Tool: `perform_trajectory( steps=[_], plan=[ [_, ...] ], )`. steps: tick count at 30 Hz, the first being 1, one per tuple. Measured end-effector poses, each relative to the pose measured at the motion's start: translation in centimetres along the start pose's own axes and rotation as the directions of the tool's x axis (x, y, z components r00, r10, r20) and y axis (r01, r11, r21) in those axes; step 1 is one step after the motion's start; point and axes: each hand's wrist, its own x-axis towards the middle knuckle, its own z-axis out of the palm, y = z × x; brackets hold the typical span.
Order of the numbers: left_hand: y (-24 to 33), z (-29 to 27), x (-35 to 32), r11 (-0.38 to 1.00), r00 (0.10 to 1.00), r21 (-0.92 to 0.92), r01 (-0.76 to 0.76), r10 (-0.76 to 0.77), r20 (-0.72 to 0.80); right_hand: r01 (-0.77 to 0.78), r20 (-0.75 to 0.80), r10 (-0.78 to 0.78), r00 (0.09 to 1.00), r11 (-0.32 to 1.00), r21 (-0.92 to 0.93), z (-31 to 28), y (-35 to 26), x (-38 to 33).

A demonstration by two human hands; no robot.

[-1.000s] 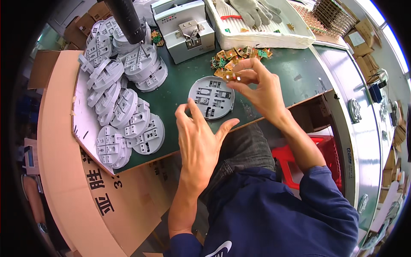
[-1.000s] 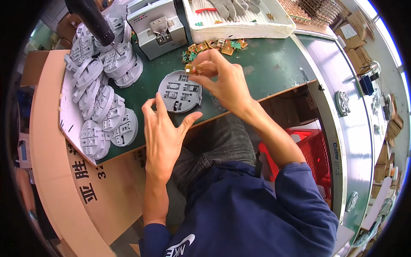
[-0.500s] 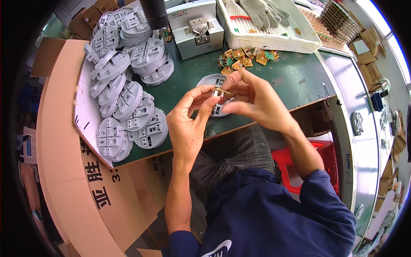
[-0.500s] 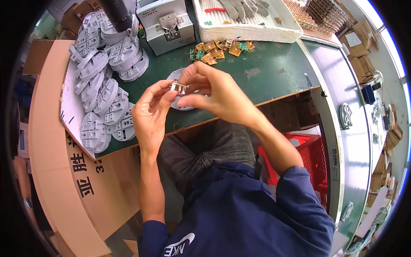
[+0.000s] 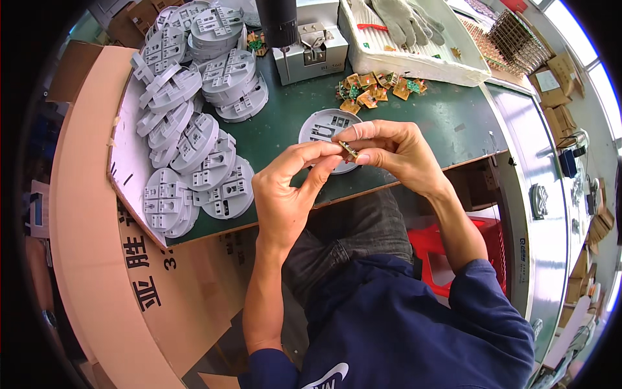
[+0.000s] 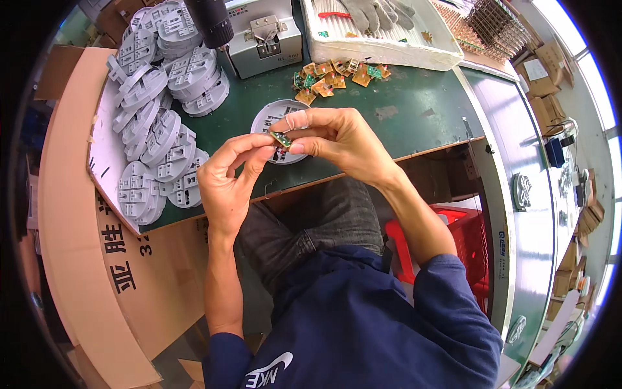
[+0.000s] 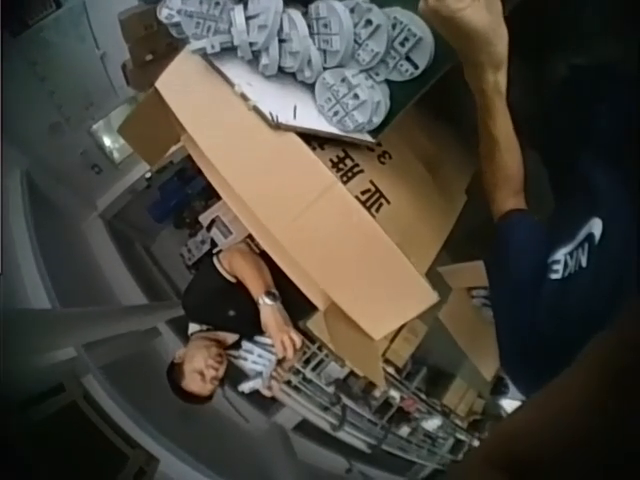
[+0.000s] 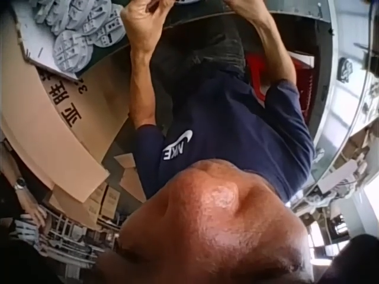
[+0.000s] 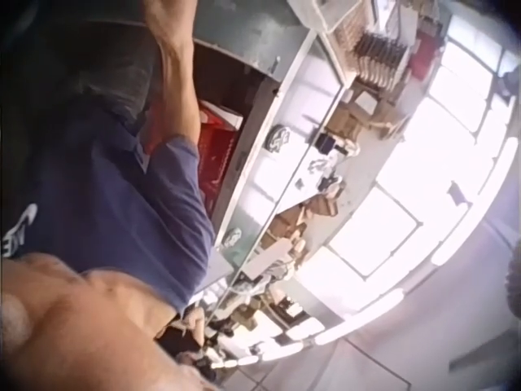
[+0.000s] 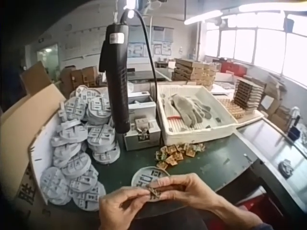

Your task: Assembling electronic circuit boards into circular plastic housings at a factory workstation.

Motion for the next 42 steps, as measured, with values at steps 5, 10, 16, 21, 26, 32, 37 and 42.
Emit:
perform_trajectory(
  steps=[5,10,16,21,26,32,37,42],
  plan=[
    [-0.1,0.7,-0.2,0.983,0.989,0.145,-0.116,0.128,-0.079,0.037,0.005,-0.037,0.999,0.999,-0.008,0.2,0.5,-0.1],
    [0.6,0.9,-0.3,0.969,0.987,0.221,-0.112,0.134,-0.087,0.074,0.013,-0.075,0.997,0.995,0.06,-0.2,1.5,-0.3],
    [0.0,1.3,-0.1,0.992,0.985,0.089,-0.086,0.098,-0.14,0.114,0.003,-0.115,0.993,0.983,0.142,-0.2,2.1,-0.2],
    [-1.0,1.4,-0.1,0.966,0.987,0.222,-0.133,0.151,-0.062,0.092,-0.017,-0.091,0.996,0.98,0.177,-0.2,2.4,-0.3],
    [-1.0,0.9,0.0,0.959,0.988,0.24,-0.147,0.156,-0.017,0.085,0.002,-0.087,0.996,0.977,0.194,-0.5,2.5,-0.4],
    [-1.8,-0.1,1.5,0.798,0.981,0.573,-0.188,0.121,0.153,0.113,-0.235,-0.194,0.952,0.941,-0.318,-1.8,0.4,1.3],
    [-4.1,0.6,2.6,0.816,0.974,0.568,-0.109,-0.026,0.224,0.031,-0.175,-0.214,0.961,0.712,-0.702,-2.3,-0.1,3.4],
    [-4.3,1.4,1.0,0.74,0.995,0.665,-0.101,0.069,0.074,0.124,-0.021,-0.261,0.965,0.527,-0.841,-1.5,0.9,4.8]
  ],
)
